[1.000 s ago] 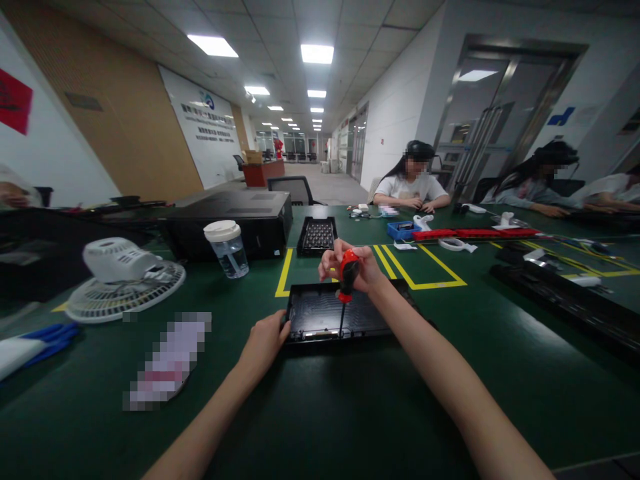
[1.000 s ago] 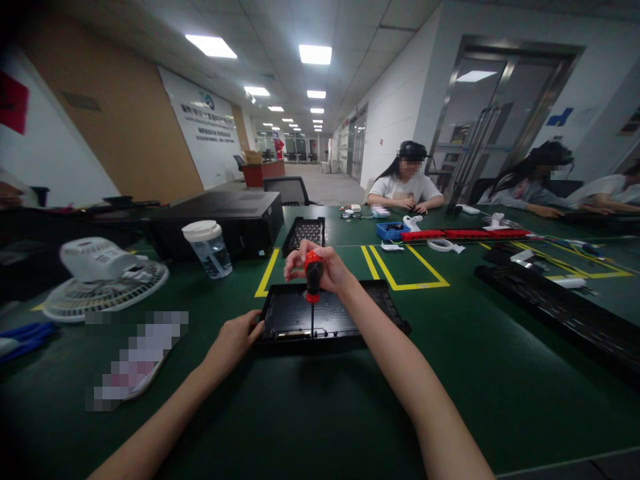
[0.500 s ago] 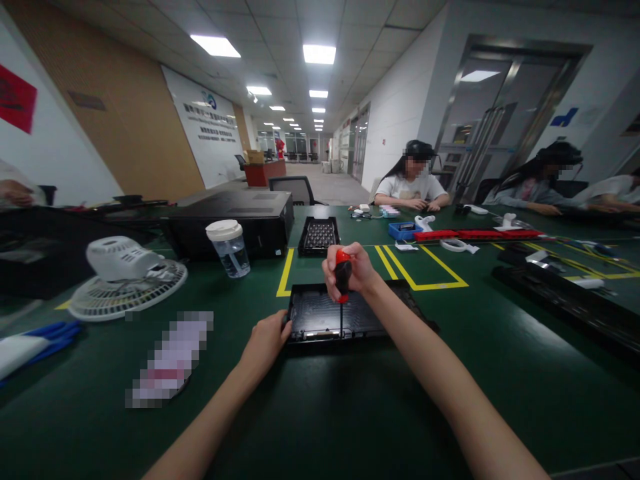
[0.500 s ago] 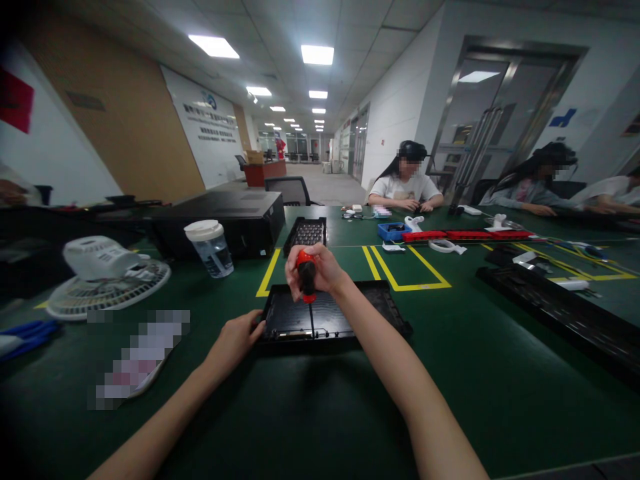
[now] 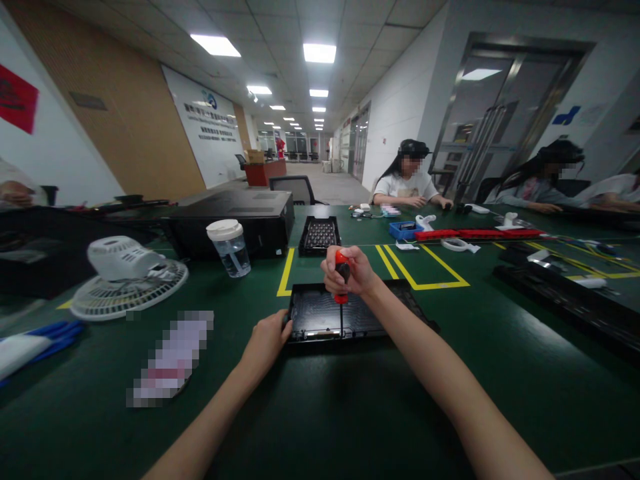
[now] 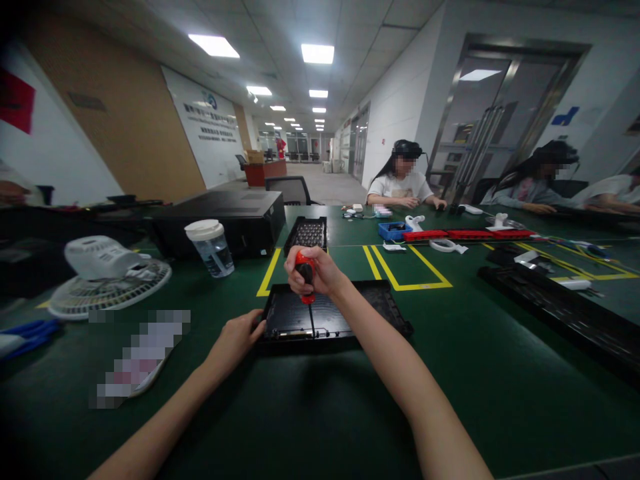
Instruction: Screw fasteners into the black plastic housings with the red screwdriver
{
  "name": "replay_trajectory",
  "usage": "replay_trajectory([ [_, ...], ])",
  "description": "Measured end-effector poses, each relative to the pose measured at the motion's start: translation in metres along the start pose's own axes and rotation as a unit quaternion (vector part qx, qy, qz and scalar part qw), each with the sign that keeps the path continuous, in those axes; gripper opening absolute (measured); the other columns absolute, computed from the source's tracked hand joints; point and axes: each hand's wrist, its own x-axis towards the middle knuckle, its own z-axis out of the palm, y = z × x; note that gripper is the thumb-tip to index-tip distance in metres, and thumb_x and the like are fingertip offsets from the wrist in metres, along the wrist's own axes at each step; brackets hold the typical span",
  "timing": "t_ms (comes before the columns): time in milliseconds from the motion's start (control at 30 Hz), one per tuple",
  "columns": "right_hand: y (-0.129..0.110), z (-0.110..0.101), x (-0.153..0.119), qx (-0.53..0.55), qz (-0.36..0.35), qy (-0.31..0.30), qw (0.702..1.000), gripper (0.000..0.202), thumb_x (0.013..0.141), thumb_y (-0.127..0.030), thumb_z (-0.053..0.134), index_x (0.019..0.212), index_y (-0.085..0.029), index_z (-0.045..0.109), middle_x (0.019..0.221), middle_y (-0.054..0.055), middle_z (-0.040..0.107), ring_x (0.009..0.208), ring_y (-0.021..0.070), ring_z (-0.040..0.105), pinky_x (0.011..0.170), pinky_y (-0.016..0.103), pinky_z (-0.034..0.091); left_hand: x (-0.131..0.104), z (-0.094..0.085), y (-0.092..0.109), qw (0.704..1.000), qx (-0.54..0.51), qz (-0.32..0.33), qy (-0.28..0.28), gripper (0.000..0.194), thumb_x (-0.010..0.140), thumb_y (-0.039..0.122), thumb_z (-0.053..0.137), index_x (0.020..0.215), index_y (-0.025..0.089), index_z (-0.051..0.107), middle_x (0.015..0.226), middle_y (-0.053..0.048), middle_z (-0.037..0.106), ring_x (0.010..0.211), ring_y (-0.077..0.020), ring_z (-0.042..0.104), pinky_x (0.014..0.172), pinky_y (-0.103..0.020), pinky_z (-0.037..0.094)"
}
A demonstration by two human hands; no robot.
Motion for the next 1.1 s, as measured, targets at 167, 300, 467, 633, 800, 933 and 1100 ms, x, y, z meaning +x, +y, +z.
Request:
replay_trajectory([
  [167,0.0,0.002,-0.003,-0.027,0.003,0.039,0.999,0.026,0.079,-0.038,0.034,0.069,-0.018,0.047,0.046,-0.005,0.046,0.028,0.0073,0.035,0.031,0.018,0.029,0.0,0.001,-0.001,1.0,0.002,-0.003,0.002,0.032,0.087,0.028,0.038,0.111,0.015,0.054,0.094,-0.01,0.067,0.088,-0.0208,0.063,0.073,-0.027,0.044],
  [300,-0.001,0.002,-0.004,-0.044,0.006,0.062,0.997,0.027,0.079,-0.04,0.035,0.07,-0.018,0.047,0.046,-0.006,0.046,0.029,0.0071,0.035,0.031,0.018,0.029,0.001,0.002,-0.003,1.0,-0.001,0.002,0.002,0.033,0.086,0.028,0.039,0.112,0.015,0.054,0.094,-0.009,0.068,0.089,-0.0204,0.063,0.073,-0.026,0.045],
  [467,-0.001,0.006,-0.003,-0.037,-0.019,0.04,0.998,0.023,0.078,-0.036,0.037,0.072,-0.017,0.049,0.049,-0.005,0.048,0.03,0.0072,0.037,0.032,0.018,0.029,0.002,0.003,-0.003,1.0,0.002,0.001,0.004,0.033,0.086,0.028,0.039,0.112,0.014,0.054,0.094,-0.01,0.067,0.088,-0.0206,0.063,0.072,-0.026,0.045],
  [633,0.0,0.011,-0.003,-0.058,-0.011,0.069,0.996,0.024,0.079,-0.037,0.036,0.072,-0.018,0.047,0.048,-0.006,0.047,0.03,0.0069,0.036,0.032,0.018,0.029,0.002,0.003,-0.003,1.0,0.008,-0.011,-0.003,0.032,0.087,0.028,0.039,0.111,0.016,0.055,0.094,-0.009,0.067,0.085,-0.0202,0.064,0.075,-0.027,0.044],
  [800,0.0,0.014,-0.004,-0.072,-0.014,0.073,0.995,0.024,0.078,-0.039,0.038,0.072,-0.017,0.046,0.048,-0.006,0.048,0.031,0.0068,0.037,0.033,0.018,0.03,0.001,0.004,-0.003,1.0,0.005,-0.003,0.0,0.032,0.087,0.028,0.039,0.111,0.015,0.055,0.093,-0.009,0.068,0.086,-0.0201,0.064,0.075,-0.027,0.044],
  [933,0.0,0.014,-0.004,-0.075,-0.024,0.075,0.994,0.023,0.079,-0.038,0.038,0.073,-0.018,0.047,0.049,-0.006,0.048,0.031,0.0066,0.038,0.033,0.018,0.03,0.001,0.003,-0.003,1.0,0.007,0.002,0.006,0.033,0.087,0.029,0.038,0.111,0.014,0.055,0.093,-0.01,0.068,0.086,-0.0204,0.064,0.074,-0.027,0.045],
  [1100,0.001,0.015,-0.005,-0.073,-0.046,0.072,0.994,0.021,0.079,-0.035,0.038,0.075,-0.017,0.049,0.05,-0.005,0.05,0.032,0.0066,0.039,0.033,0.018,0.031,0.001,0.003,-0.004,1.0,0.008,0.001,0.004,0.032,0.087,0.028,0.039,0.112,0.015,0.055,0.093,-0.01,0.068,0.085,-0.0204,0.064,0.073,-0.027,0.045],
])
